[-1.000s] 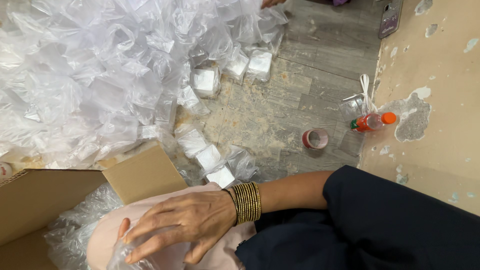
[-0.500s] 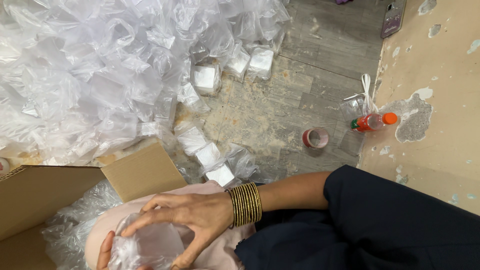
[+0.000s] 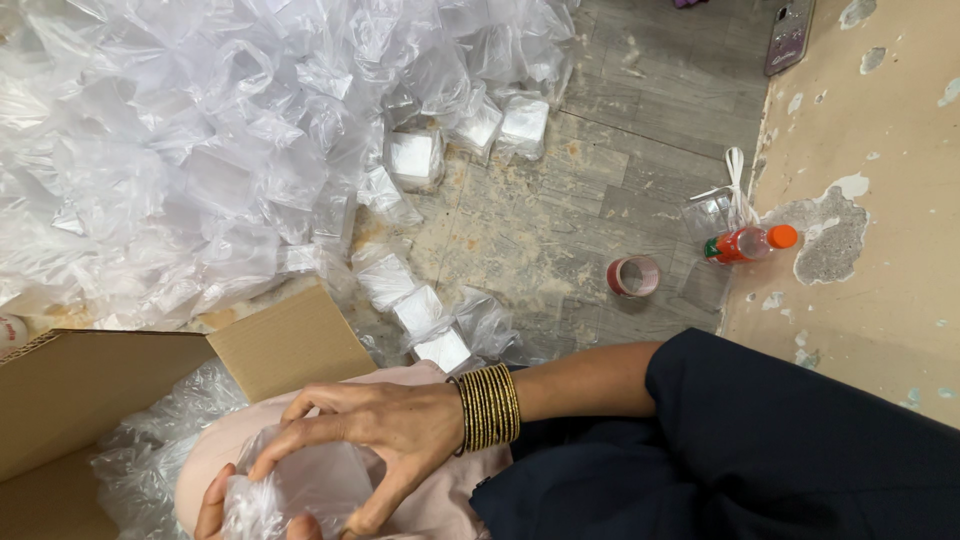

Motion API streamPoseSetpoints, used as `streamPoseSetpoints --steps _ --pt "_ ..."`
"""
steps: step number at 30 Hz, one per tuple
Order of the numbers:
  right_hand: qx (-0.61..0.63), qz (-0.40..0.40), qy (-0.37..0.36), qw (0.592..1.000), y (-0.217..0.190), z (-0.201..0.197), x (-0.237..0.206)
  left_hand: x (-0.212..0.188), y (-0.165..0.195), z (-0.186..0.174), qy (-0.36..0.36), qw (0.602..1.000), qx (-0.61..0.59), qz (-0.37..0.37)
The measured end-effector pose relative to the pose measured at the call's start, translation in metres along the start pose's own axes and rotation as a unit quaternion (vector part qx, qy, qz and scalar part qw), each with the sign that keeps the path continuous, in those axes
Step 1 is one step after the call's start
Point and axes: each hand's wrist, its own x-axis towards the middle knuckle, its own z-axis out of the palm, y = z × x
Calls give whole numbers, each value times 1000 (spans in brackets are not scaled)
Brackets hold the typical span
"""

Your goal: The person sits on the floor and wraps small white boxes in clear plastic bags, then places the wrapped boxes into a cardboard shipping box, arranging them in layers. Another person briefly hands over additional plastic containers partway through.

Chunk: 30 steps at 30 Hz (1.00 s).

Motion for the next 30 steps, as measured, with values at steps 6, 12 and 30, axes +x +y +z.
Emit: streamPoseSetpoints --steps 6,12,30 --pt "-9 -10 6 1000 -10 -3 5 5 10 8 35 999 -26 14" --pt "-66 -36 12 997 -8 3 4 -5 116 80 147 966 -213 -21" --pt "-413 334 25 847 263 -42 18 -54 -52 -31 483 691 -469 -264"
